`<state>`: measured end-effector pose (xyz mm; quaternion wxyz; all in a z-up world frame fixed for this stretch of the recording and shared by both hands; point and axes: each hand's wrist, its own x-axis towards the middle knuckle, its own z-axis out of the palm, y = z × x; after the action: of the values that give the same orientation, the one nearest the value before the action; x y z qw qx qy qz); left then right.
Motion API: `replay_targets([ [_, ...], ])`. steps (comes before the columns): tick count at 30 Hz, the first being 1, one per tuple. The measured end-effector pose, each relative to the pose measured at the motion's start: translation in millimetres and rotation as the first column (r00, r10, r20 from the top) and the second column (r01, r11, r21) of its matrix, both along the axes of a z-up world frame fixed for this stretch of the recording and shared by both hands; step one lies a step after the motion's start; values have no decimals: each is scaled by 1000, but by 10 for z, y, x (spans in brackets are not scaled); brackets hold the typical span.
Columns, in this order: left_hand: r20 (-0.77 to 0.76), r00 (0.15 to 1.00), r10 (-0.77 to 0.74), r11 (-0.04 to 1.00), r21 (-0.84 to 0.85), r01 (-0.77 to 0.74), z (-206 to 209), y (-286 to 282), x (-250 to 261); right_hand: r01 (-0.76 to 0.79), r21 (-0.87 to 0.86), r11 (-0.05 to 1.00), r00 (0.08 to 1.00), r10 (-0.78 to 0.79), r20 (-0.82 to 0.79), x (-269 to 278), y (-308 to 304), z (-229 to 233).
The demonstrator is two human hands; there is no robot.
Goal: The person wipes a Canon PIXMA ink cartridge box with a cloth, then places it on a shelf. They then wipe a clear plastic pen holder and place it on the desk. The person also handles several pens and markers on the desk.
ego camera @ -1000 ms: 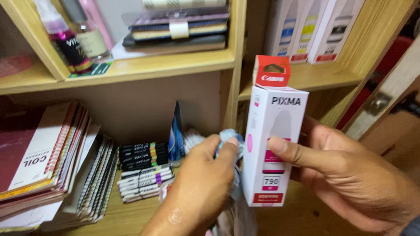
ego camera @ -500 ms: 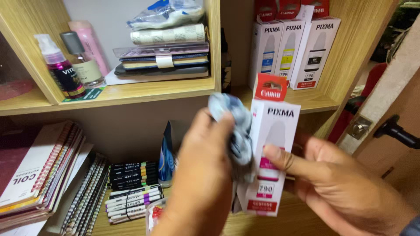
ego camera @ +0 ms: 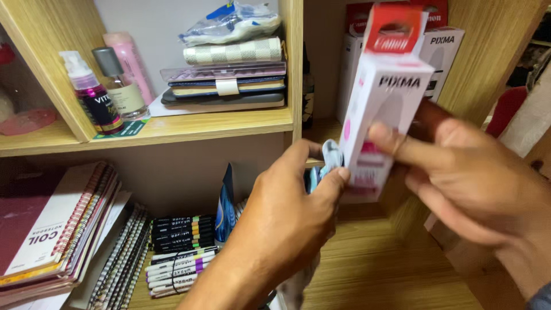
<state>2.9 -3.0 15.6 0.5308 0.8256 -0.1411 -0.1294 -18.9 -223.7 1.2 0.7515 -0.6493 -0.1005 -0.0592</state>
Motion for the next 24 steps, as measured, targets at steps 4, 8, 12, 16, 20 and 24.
replay_targets([
  [4, 457, 890, 11, 970, -223, 103, -36, -139, 104, 147, -56, 987, 988, -144, 64, 253, 22, 19],
  [8, 216, 976, 6, 985, -170, 31, -52, -231, 236, 130, -21, 991, 991, -129, 20, 474, 62, -38],
  [12, 228, 973, 41, 998, -63, -27, -64, -272, 320, 247, -121, 962, 967, -252, -27, 626, 42, -56],
  [16, 256, 966, 44, 998, -52, -32, -94, -315, 390, 358, -285, 889, 915, -395, -80, 703, 127, -64],
  [20, 301, 953, 44, 999, -30, -36, -134, -340, 436, 444, -368, 817, 862, -502, -76, 672, 243, -89],
  [24, 210, 976, 53, 999, -11, -52, -155, -354, 466, 465, -487, 740, 840, -543, -22, 662, 292, -50],
])
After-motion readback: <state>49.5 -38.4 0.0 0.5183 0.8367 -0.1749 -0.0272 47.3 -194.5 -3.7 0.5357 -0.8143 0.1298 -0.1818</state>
